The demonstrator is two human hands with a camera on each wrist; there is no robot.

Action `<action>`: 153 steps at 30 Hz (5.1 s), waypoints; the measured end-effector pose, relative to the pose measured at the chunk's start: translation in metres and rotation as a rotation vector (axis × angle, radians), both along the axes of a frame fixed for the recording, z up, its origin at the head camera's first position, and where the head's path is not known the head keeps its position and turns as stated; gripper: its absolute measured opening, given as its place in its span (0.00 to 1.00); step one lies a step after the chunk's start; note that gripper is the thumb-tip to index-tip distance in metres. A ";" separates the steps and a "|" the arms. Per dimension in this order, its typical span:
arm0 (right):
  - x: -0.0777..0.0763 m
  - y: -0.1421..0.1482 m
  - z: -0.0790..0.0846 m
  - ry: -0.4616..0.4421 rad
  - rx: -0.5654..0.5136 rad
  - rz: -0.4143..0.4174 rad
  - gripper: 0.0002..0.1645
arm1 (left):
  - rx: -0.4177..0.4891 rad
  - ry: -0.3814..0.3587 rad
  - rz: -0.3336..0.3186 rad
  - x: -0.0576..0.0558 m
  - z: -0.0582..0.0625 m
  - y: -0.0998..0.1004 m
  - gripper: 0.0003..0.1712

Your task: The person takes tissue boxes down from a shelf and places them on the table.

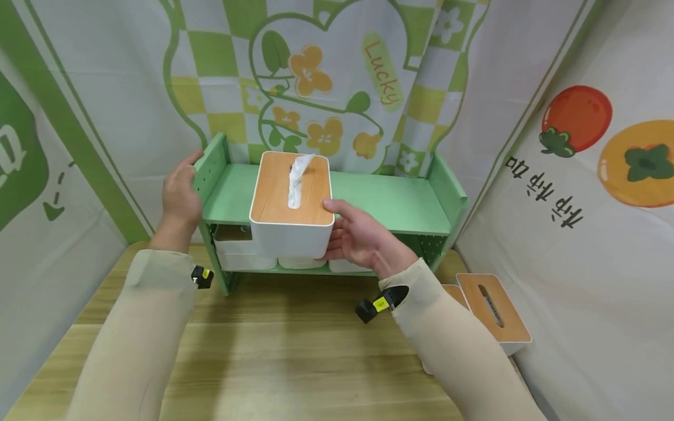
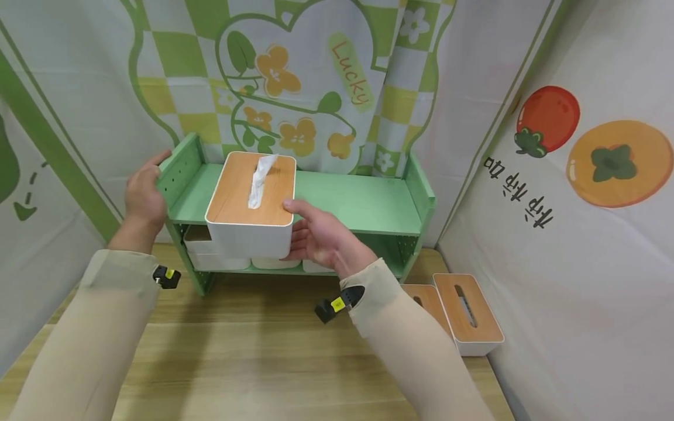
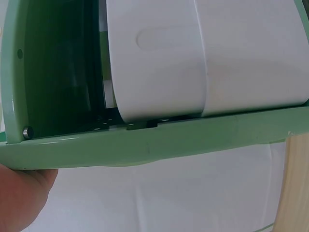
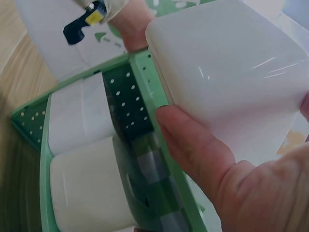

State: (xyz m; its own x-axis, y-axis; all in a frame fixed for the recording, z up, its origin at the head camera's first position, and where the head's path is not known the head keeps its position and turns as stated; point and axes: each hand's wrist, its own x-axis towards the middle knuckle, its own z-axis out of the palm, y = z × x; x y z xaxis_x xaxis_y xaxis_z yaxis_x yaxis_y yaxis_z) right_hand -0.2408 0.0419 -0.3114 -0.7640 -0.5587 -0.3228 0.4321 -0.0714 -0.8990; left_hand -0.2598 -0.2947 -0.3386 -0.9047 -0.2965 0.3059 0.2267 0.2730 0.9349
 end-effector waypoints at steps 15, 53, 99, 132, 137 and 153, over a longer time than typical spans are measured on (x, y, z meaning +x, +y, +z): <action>0.042 0.010 -0.008 0.106 -0.060 0.074 0.45 | 0.023 0.003 0.009 -0.002 -0.002 -0.001 0.34; 0.085 0.009 -0.155 -0.074 0.056 0.049 0.29 | 0.022 0.007 -0.004 -0.002 -0.001 -0.001 0.33; 0.084 0.008 -0.213 -0.056 0.224 -0.218 0.25 | -0.044 0.005 0.013 0.001 0.000 0.001 0.34; 0.112 -0.018 -0.166 1.236 1.361 0.434 0.39 | -0.057 0.032 0.012 0.001 0.000 0.001 0.35; 0.114 -0.025 -0.168 1.195 1.389 0.411 0.38 | -0.064 0.034 0.011 0.002 0.000 0.002 0.34; 0.110 0.003 -0.173 1.128 1.358 0.339 0.36 | -0.060 0.020 0.019 0.003 0.000 0.000 0.35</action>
